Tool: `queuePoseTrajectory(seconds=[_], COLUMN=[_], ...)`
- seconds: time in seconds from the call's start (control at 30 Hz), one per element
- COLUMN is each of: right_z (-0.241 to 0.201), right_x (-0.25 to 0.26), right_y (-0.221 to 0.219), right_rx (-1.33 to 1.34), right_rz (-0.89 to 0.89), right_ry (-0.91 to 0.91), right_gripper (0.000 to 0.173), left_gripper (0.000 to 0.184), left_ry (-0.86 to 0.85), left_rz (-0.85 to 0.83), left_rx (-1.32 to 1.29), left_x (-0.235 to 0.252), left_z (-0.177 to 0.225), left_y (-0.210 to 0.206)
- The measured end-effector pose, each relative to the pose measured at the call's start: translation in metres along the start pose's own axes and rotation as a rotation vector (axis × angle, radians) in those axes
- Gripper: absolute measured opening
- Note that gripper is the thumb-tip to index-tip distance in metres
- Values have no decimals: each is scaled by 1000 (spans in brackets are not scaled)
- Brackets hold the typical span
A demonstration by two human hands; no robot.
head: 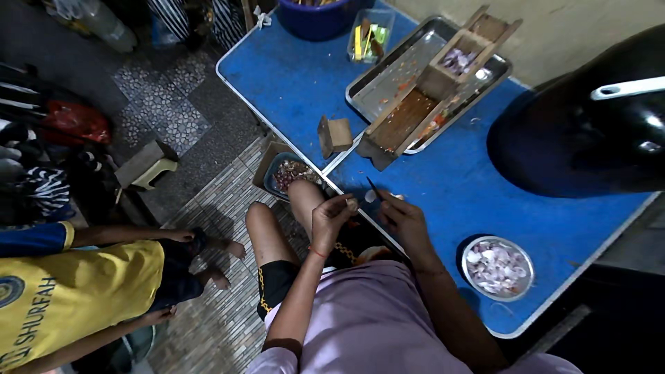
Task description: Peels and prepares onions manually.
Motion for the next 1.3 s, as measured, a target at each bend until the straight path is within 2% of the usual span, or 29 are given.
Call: queuePoseTrajectory(seconds=[0.07,0.13,0.27,0.47,0.73,1.0,1.1,1.3], right_z=[-1,-2,-5,-4,-9,-25,-25,-15], right_x=[4,4,-8,-23,-28,-37,-37,-32], right_y=[6,7,-5,-18,-19,-21,-21,-19], right_rx=[-1,12,-145,-353,-409,-482,-478,-418], right_rz=[5,-8,-123,-202,-189,10,26,14], right_ry=[31,58,230,312,398,634,632,472], right_gripper=[35,36,39,44,41,35,34,33], left_gripper=[30,25,25,25,23,24,23,24], left_ry=[35,30,25,-19,-49,-71,-80,-74], left_rz=[-36,-34,-7,16,50,67,60,55], left_rx=[-154,-200,-161,-171,-21,13,7,32], left_x=[1,2,0,2,2,1,1,2], left_z=[-5,-7,-8,-6,2,3,2,0], left_y=[-1,-2,-2,1,7,7,7,6])
Point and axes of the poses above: each hand's wrist, its own x-axis towards the middle knuckle, its own y-axis out of the back of the hand, z = x × y, the point moved 10 cm from there along x, towards the middle knuckle, and after that the axes turned 13 degrees about z, right-handed, at the moved point
